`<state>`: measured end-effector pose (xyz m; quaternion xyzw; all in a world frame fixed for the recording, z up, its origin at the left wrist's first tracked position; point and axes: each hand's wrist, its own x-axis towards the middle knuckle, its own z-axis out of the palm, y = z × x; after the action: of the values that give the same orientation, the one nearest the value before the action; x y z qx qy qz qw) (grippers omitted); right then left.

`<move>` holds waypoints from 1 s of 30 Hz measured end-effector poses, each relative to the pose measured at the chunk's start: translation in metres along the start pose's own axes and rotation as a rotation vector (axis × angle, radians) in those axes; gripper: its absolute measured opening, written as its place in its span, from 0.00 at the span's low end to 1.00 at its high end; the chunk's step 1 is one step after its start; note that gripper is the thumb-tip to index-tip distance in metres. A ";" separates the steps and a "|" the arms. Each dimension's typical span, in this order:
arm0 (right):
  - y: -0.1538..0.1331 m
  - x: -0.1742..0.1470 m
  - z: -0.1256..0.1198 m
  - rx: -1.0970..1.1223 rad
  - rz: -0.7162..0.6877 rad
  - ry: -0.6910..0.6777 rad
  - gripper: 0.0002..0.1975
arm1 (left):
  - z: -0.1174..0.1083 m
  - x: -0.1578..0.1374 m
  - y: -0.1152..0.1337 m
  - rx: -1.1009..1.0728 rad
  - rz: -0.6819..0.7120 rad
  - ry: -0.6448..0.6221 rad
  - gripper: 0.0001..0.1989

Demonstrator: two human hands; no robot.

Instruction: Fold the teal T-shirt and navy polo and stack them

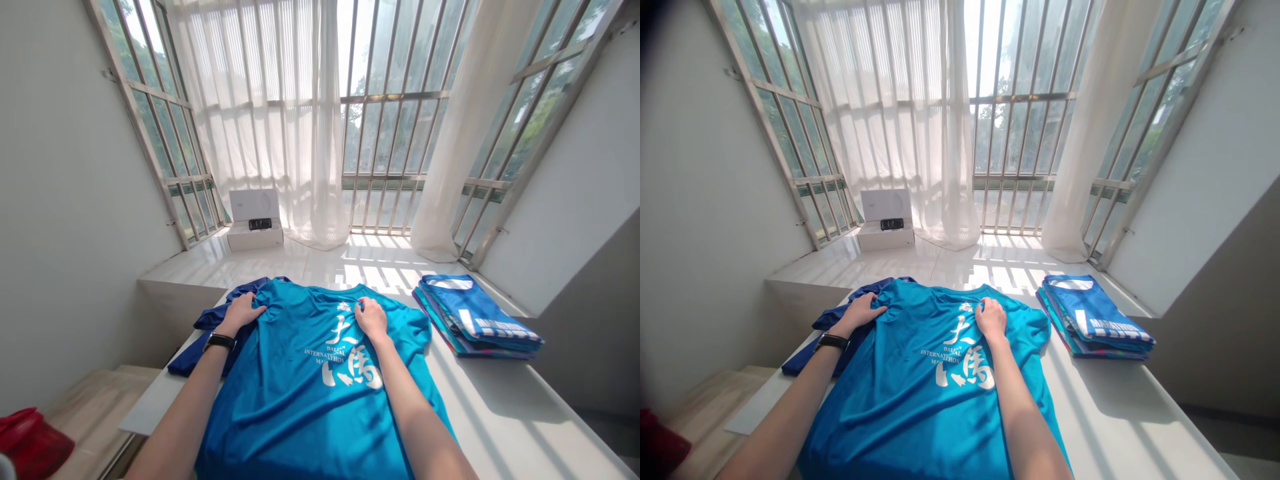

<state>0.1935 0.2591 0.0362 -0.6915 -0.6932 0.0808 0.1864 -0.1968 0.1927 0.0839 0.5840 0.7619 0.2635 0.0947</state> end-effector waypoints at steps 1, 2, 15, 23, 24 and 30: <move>0.001 0.000 0.000 0.007 -0.001 -0.003 0.18 | 0.000 -0.001 0.002 0.010 0.011 -0.011 0.17; 0.001 0.000 -0.001 0.012 -0.003 -0.005 0.18 | 0.000 -0.003 0.005 0.013 0.024 -0.015 0.15; -0.004 -0.005 -0.003 -0.031 0.030 -0.013 0.22 | -0.033 0.031 0.023 -0.383 0.018 0.348 0.17; 0.013 -0.007 -0.005 -0.093 0.160 -0.032 0.32 | -0.021 0.026 0.030 -0.283 0.089 0.233 0.08; 0.015 -0.007 -0.005 -0.099 0.172 -0.034 0.33 | -0.018 0.024 0.036 -0.256 0.112 0.252 0.08; 0.018 -0.005 -0.003 -0.118 0.231 0.002 0.38 | 0.027 0.018 0.115 0.031 0.479 0.012 0.23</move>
<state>0.2110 0.2539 0.0313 -0.7764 -0.6125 0.0604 0.1355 -0.0939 0.2382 0.1232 0.7479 0.6061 0.2703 0.0161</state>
